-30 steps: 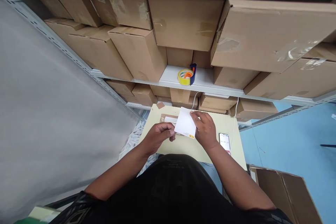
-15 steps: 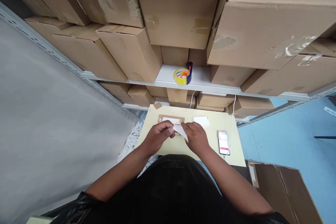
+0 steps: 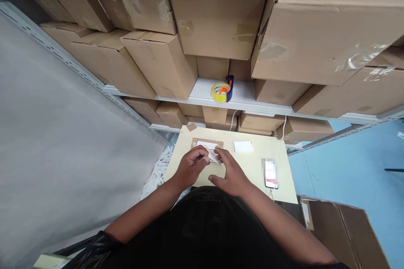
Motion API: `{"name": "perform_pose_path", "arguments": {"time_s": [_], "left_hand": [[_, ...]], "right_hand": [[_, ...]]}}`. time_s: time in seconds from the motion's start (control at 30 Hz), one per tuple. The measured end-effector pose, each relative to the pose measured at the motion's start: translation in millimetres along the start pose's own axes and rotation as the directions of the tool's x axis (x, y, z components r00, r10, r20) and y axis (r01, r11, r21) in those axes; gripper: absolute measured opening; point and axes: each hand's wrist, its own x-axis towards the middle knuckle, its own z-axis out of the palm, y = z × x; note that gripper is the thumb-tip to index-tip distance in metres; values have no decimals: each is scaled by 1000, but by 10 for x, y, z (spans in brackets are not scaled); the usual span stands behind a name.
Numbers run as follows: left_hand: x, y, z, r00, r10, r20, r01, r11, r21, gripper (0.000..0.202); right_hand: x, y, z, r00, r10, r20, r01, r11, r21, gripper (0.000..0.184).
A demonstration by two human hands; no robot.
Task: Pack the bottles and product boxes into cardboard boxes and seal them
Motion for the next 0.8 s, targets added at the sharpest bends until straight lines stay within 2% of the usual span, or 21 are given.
{"name": "perform_pose_path", "arguments": {"time_s": [0.13,0.2,0.33,0.53,0.67,0.8], "left_hand": [[-15,-46,23,999,37,-26,-33,990,136,13],[-21,-69,32,999,40,-22,-36,986,162,13],[-36,-113,6,1000,28,-6,-27,984,173,14],[-100,-191,-66,999,-22,24,16,978,210,14],[-146,-268,-67,999,-28,20,23,973,230,13],[-190,-372,-97,999,-46,-22,50,970,237,11]], "right_hand": [[53,-132,-11,997,32,-63,-23,990,141,32],[108,-154,13,997,25,-76,-15,991,131,19],[162,-168,78,1000,-20,-21,22,993,113,20],[113,-151,180,998,70,2,-70,985,159,32],[133,-95,264,986,152,-69,-138,976,168,32],[169,-10,297,952,264,-159,-240,959,151,25]]}}
